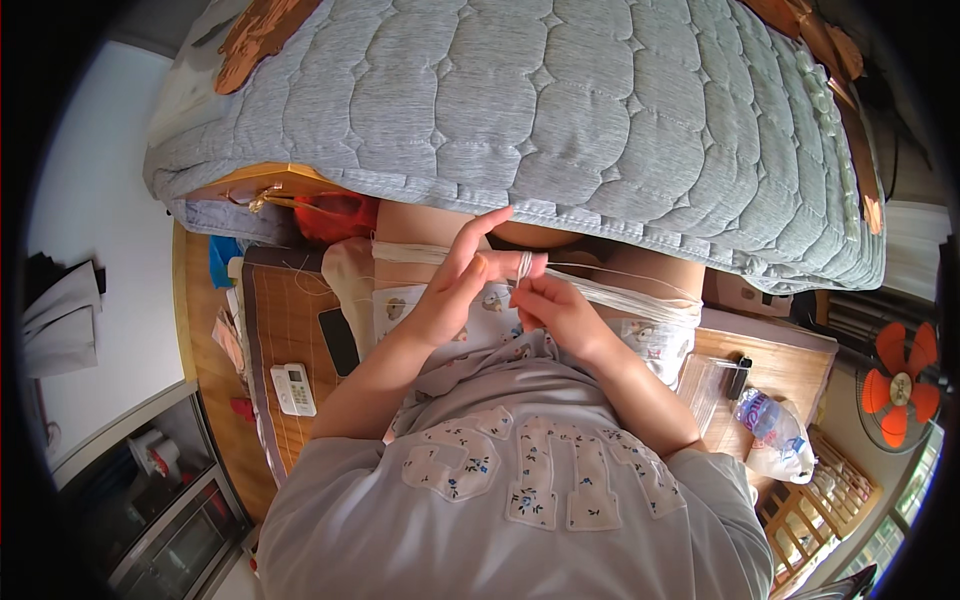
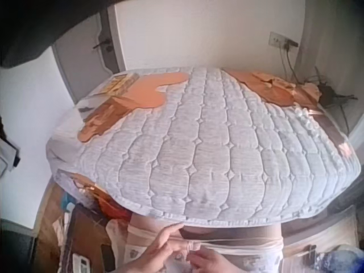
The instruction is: Winding white thread from a larger bundle onto small plastic spools.
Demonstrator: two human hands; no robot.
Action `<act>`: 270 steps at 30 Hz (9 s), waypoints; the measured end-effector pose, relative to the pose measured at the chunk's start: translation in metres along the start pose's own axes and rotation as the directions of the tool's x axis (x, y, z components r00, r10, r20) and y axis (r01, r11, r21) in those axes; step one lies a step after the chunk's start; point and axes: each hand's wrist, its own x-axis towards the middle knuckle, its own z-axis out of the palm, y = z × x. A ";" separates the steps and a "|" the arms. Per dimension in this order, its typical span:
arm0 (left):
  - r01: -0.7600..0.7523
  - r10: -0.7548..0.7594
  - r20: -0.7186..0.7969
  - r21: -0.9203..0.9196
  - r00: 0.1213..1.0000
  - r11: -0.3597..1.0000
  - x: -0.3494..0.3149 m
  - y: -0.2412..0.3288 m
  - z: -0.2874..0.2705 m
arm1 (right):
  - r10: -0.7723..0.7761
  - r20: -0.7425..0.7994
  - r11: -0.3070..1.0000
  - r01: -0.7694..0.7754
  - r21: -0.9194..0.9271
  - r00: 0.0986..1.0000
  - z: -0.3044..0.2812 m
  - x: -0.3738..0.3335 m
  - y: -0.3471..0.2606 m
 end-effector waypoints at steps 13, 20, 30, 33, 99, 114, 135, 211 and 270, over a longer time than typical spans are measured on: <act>-0.077 0.077 -0.045 -0.005 0.996 0.997 0.002 -0.001 0.003 | -0.059 -0.012 0.991 0.060 0.118 0.998 -0.004 0.005 0.008; 0.008 -0.011 0.004 0.471 1.000 0.882 -0.002 0.003 -0.010 | -0.332 -0.022 0.823 0.301 0.482 0.943 -0.007 -0.004 0.004; 0.032 -0.032 -0.007 -0.028 0.999 0.999 0.000 0.005 -0.011 | -0.186 0.063 0.854 0.130 0.504 0.980 -0.010 0.003 0.001; 0.067 -0.076 0.016 0.336 0.997 0.940 -0.001 0.010 -0.018 | -0.352 0.048 0.801 0.275 0.531 0.935 -0.007 -0.003 0.003; 0.058 -0.059 -0.013 0.493 0.998 0.868 0.006 0.002 -0.007 | -0.328 -0.025 0.908 0.323 0.266 0.944 -0.003 -0.001 0.005; -0.122 0.132 -0.076 0.127 0.988 0.984 0.007 -0.004 0.006 | -0.313 0.033 0.933 0.301 0.196 0.949 -0.003 0.004 0.008; 0.177 -0.263 -0.106 -0.503 0.959 0.846 0.001 -0.002 0.026 | -0.987 -0.034 0.098 0.422 -0.901 0.156 -0.009 -0.007 -0.009; 0.175 -0.174 0.053 -0.021 0.983 0.984 0.012 0.005 0.010 | -0.467 0.002 0.872 0.461 0.163 0.884 -0.036 -0.013 -0.006; 0.601 -0.879 0.003 -0.731 0.477 0.323 -0.024 -0.099 0.055 | -0.901 -0.395 0.358 -0.202 -0.911 0.182 -0.304 -0.136 -0.203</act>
